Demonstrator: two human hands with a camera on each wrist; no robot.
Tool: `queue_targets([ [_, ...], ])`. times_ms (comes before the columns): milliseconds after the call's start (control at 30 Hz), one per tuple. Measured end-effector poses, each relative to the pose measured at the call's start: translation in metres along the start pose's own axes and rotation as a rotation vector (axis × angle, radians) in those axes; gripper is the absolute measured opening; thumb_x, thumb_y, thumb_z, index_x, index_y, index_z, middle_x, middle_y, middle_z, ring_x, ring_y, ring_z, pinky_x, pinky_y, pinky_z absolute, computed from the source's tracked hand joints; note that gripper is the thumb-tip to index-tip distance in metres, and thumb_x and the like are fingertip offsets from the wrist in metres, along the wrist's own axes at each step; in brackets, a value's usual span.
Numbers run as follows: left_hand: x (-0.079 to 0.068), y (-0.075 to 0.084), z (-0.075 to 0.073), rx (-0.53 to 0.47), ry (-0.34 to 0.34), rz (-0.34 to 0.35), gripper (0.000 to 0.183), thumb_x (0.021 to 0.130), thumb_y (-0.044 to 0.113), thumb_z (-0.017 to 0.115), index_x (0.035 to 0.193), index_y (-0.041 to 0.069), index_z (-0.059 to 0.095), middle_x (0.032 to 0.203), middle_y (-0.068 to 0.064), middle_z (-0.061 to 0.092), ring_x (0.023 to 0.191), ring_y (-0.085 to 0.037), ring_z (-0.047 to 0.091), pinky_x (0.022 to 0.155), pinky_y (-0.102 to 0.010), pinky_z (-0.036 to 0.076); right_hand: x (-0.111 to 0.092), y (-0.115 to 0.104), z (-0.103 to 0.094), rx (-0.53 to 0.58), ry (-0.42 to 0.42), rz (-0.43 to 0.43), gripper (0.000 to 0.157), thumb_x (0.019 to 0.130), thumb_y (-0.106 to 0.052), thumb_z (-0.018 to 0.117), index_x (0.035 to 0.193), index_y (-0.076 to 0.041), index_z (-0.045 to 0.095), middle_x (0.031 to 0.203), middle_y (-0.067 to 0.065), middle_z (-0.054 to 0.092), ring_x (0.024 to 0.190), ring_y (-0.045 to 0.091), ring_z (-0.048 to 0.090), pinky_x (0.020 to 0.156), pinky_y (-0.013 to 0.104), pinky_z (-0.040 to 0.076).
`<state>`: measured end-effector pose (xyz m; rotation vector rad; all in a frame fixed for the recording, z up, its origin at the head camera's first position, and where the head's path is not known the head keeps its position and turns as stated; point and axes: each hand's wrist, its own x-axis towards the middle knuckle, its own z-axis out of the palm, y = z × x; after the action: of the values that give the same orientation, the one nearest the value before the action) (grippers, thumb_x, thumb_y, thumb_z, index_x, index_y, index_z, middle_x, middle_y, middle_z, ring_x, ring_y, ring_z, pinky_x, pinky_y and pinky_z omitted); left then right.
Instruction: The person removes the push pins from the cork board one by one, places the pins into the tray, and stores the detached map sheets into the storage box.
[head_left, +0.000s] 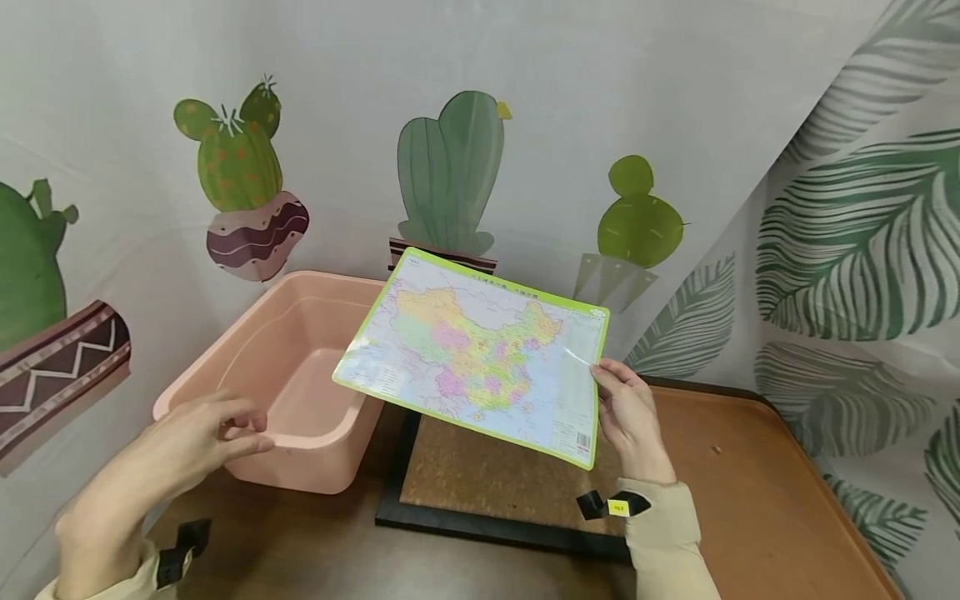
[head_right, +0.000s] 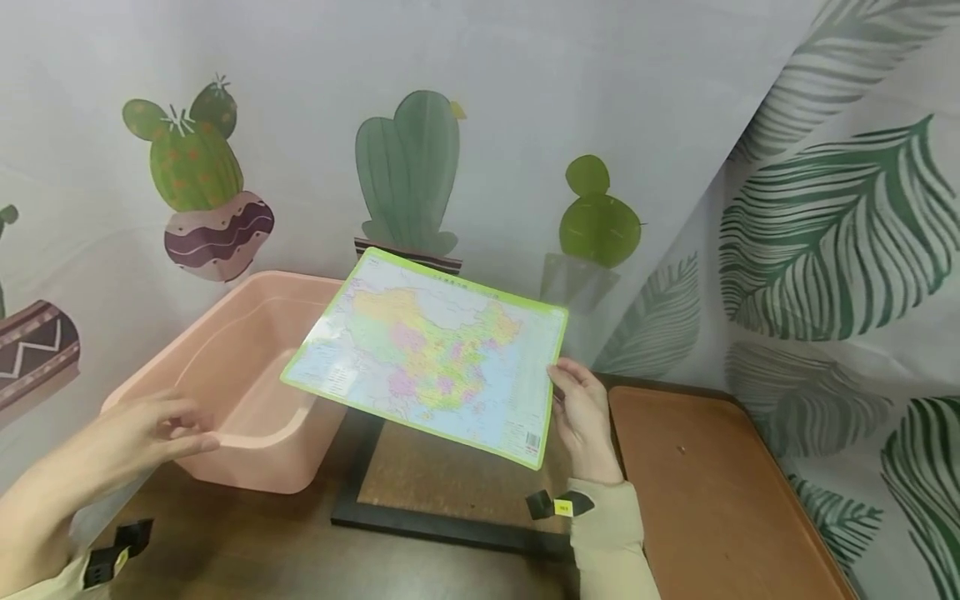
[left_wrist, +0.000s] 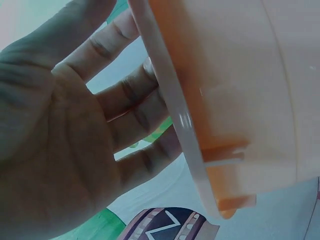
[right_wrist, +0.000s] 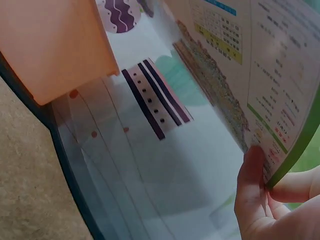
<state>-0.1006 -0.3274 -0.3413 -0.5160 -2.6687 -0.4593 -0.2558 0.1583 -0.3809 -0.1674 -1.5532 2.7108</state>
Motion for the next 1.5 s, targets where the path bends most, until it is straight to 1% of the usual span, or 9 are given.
queue_targets([
  [100,0.001,0.0,0.001,0.014,0.005,0.011,0.033,0.074,0.022,0.084,0.073,0.031,0.052,0.07,0.019,0.037,0.063,0.004,0.035,0.053,-0.021,0.029,0.002,-0.004,0.01,-0.023,-0.014,-0.003,0.005,0.097,0.001,0.058,0.096,-0.004,0.058,0.096,0.007,0.063,0.079,0.014,0.064,0.067,0.024,0.051],
  [233,0.001,0.0,0.002,0.024,0.008,0.014,0.036,0.073,0.022,0.084,0.072,0.032,0.05,0.071,0.02,0.036,0.062,0.004,0.035,0.053,-0.021,0.028,0.004,-0.008,0.029,-0.041,-0.04,-0.032,0.007,0.096,0.002,0.058,0.094,-0.004,0.059,0.096,0.008,0.062,0.079,0.015,0.063,0.067,0.024,0.05],
  [333,0.0,0.001,0.001,0.017,0.012,0.014,0.037,0.073,0.022,0.084,0.071,0.033,0.049,0.071,0.021,0.036,0.062,0.004,0.035,0.053,-0.021,0.028,0.004,-0.008,0.046,-0.074,-0.057,-0.049,0.006,0.095,0.003,0.059,0.094,-0.003,0.06,0.093,0.009,0.062,0.074,0.016,0.062,0.062,0.025,0.05],
  [467,-0.001,0.001,0.003,-0.008,0.036,0.032,0.039,0.071,0.019,0.085,0.072,0.033,0.049,0.07,0.022,0.037,0.062,0.005,0.035,0.054,-0.018,0.028,0.004,-0.008,0.066,-0.141,-0.074,-0.054,0.008,0.095,0.002,0.06,0.102,0.001,0.058,0.092,0.009,0.061,0.07,0.016,0.059,0.059,0.026,0.049],
  [700,-0.002,-0.001,0.004,-0.028,0.06,0.055,0.038,0.068,0.016,0.086,0.075,0.034,0.053,0.071,0.024,0.04,0.064,0.004,0.038,0.056,-0.014,0.027,0.004,-0.009,0.096,-0.196,-0.103,-0.05,0.011,0.096,0.001,0.058,0.107,0.001,0.055,0.098,0.012,0.059,0.079,0.019,0.06,0.064,0.027,0.05],
  [967,-0.002,0.0,0.006,-0.002,0.064,0.046,0.036,0.067,0.018,0.087,0.076,0.032,0.055,0.074,0.026,0.043,0.067,0.004,0.041,0.058,-0.015,0.031,0.003,-0.01,0.128,-0.321,-0.133,-0.1,0.013,0.095,0.0,0.059,0.108,0.003,0.057,0.095,0.013,0.058,0.077,0.02,0.063,0.062,0.028,0.053],
  [1067,-0.003,-0.002,0.007,0.006,0.062,0.048,0.035,0.066,0.018,0.087,0.076,0.031,0.056,0.075,0.026,0.043,0.068,0.003,0.041,0.058,-0.016,0.031,0.002,-0.008,0.141,-0.398,-0.141,-0.118,0.012,0.096,-0.001,0.06,0.107,0.003,0.058,0.093,0.013,0.057,0.077,0.02,0.062,0.064,0.031,0.054],
  [1267,-0.005,-0.003,0.008,0.013,0.057,0.036,0.035,0.065,0.02,0.087,0.075,0.032,0.056,0.074,0.025,0.041,0.067,0.003,0.039,0.057,-0.017,0.03,0.0,0.007,0.168,-0.561,-0.178,-0.128,0.009,0.096,-0.005,0.06,0.104,-0.001,0.061,0.096,0.012,0.059,0.081,0.019,0.058,0.071,0.035,0.048],
  [1500,-0.005,-0.003,0.01,-0.011,0.046,0.021,0.033,0.066,0.019,0.086,0.075,0.031,0.057,0.075,0.024,0.041,0.067,0.003,0.039,0.058,-0.016,0.03,-0.004,0.02,0.192,-0.603,-0.164,-0.12,0.005,0.096,-0.005,0.061,0.101,-0.004,0.062,0.095,0.011,0.06,0.079,0.019,0.059,0.062,0.03,0.045],
])
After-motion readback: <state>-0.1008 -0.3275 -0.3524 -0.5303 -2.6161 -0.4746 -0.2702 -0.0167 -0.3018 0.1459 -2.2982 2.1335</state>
